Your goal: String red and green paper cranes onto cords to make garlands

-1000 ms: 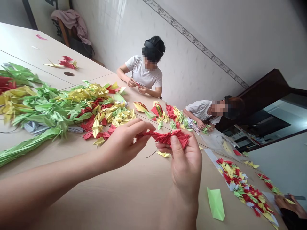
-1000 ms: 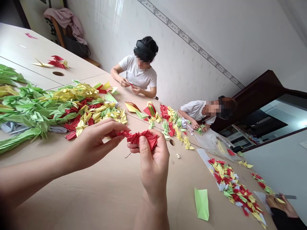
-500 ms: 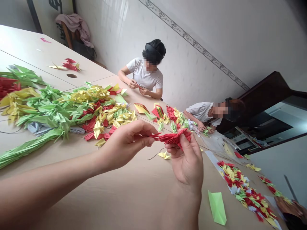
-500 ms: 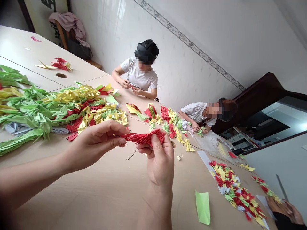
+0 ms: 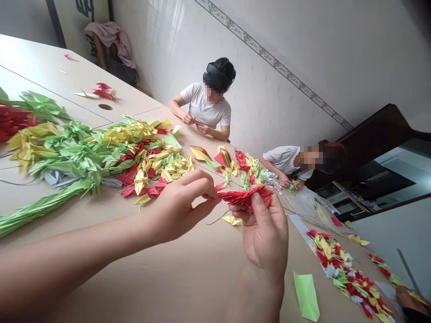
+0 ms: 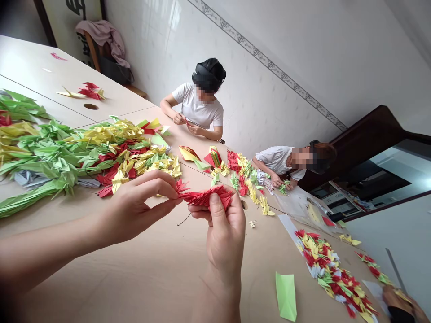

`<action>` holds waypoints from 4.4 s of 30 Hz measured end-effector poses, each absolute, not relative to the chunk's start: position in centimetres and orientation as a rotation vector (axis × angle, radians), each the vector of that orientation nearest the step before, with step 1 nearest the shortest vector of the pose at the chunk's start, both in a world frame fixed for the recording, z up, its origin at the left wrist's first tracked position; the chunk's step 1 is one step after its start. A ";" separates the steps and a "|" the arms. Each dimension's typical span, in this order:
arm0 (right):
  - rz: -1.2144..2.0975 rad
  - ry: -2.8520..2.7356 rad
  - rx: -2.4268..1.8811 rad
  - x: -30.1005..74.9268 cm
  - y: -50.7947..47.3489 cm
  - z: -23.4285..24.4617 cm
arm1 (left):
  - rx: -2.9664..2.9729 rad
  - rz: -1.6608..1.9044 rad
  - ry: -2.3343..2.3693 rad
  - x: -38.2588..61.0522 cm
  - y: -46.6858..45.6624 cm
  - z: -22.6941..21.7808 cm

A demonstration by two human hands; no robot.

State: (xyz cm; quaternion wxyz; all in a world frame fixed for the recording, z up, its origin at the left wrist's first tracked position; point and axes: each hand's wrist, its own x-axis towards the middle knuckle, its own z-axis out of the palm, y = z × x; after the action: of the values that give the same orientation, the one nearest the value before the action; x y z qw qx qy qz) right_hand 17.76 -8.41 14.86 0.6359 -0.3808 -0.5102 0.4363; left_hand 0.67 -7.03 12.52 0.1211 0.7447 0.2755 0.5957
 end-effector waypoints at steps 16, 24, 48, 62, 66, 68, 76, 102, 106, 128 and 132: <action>1.026 -1.160 -0.888 18.4 -8.1 15.0 | 1.405 1.243 0.659 0.3 -6.5 13.1; 0.923 -1.229 -0.903 18.3 -8.4 14.7 | 1.550 1.374 0.703 0.7 -7.2 13.2; 1.144 -1.206 -0.852 19.4 -7.4 14.8 | 2.087 1.305 0.919 0.4 -7.5 13.3; 1.118 -1.143 -0.867 19.3 -7.4 14.9 | 1.724 1.062 0.782 0.4 -7.1 13.2; 1.103 -1.160 -0.875 19.2 -7.7 15.0 | 1.685 1.041 0.759 0.5 -6.8 12.8; 1.066 -1.179 -0.887 19.1 -8.0 15.1 | 1.718 1.081 0.769 0.6 -6.8 12.7; 0.830 -1.264 -0.920 18.7 -8.8 14.7 | 1.967 1.364 0.932 0.7 -7.0 12.8; 1.022 -1.227 -0.860 18.8 -8.5 15.0 | 1.579 1.307 0.721 1.1 -7.0 12.3; 1.041 -1.246 -0.855 18.6 -8.7 15.0 | 1.619 1.338 0.701 1.0 -7.0 12.4; 1.054 -1.248 -0.865 18.6 -8.9 15.0 | 2.020 1.524 0.869 1.0 -7.7 12.4; 1.068 -1.268 -0.886 18.6 -8.9 15.1 | 1.988 1.528 0.858 1.1 -7.8 12.3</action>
State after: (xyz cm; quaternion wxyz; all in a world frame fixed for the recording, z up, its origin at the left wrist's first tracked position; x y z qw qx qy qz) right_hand 18.58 -8.92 15.10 0.5896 -0.3806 -0.5448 0.4589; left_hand 1.10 -7.78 12.27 0.2433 0.7275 0.3142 0.5593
